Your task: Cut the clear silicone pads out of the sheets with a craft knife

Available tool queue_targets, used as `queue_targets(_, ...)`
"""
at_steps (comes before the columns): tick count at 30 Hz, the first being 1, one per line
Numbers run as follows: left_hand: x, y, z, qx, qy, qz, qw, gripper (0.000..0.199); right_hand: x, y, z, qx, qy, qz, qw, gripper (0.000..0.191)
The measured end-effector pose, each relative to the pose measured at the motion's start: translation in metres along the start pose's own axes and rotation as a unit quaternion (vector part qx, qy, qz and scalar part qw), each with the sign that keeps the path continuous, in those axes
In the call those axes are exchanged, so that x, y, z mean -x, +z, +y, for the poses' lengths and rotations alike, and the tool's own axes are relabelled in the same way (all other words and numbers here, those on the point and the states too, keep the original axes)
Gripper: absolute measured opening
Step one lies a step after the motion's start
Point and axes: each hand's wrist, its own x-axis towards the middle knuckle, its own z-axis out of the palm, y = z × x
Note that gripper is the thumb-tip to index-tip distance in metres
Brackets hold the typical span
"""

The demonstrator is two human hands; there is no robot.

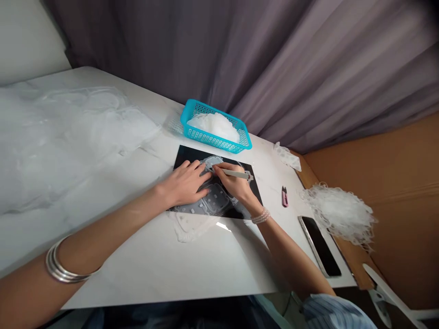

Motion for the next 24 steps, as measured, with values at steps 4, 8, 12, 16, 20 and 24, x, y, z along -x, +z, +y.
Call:
queue_targets(4, 0.001, -0.003, 0.001, 0.009, 0.004, -0.004, 1.0, 0.045, -0.005, 0.004, -0.004, 0.026, -0.018, -0.005, 0.999, 0.028)
queue_targets(8, 0.001, -0.003, 0.001, 0.022, -0.001, -0.021, 1.0, 0.045, -0.005, 0.004, -0.01, 0.06, -0.037, -0.006, 0.997, 0.028)
queue_targets(12, 0.001, -0.001, 0.0, 0.033, -0.017, -0.024, 0.999, 0.048, 0.009, -0.003, -0.013, 0.102, -0.048, -0.023, 0.993, 0.025)
queue_targets(16, 0.002, -0.003, 0.001, 0.015, -0.011, -0.028, 0.999, 0.046, 0.017, 0.0, -0.003, 0.11, -0.082, -0.019, 0.99, 0.026)
queue_targets(20, 0.002, -0.004, 0.001, -0.006, -0.002, -0.029, 1.0, 0.043, 0.009, 0.016, 0.012, 0.122, -0.138, 0.003, 0.983, 0.028)
queue_targets(24, 0.003, 0.002, -0.002, 0.0, 0.001, -0.013, 1.0, 0.052, 0.0, 0.022, 0.022, 0.097, -0.16, 0.01, 0.982, 0.03)
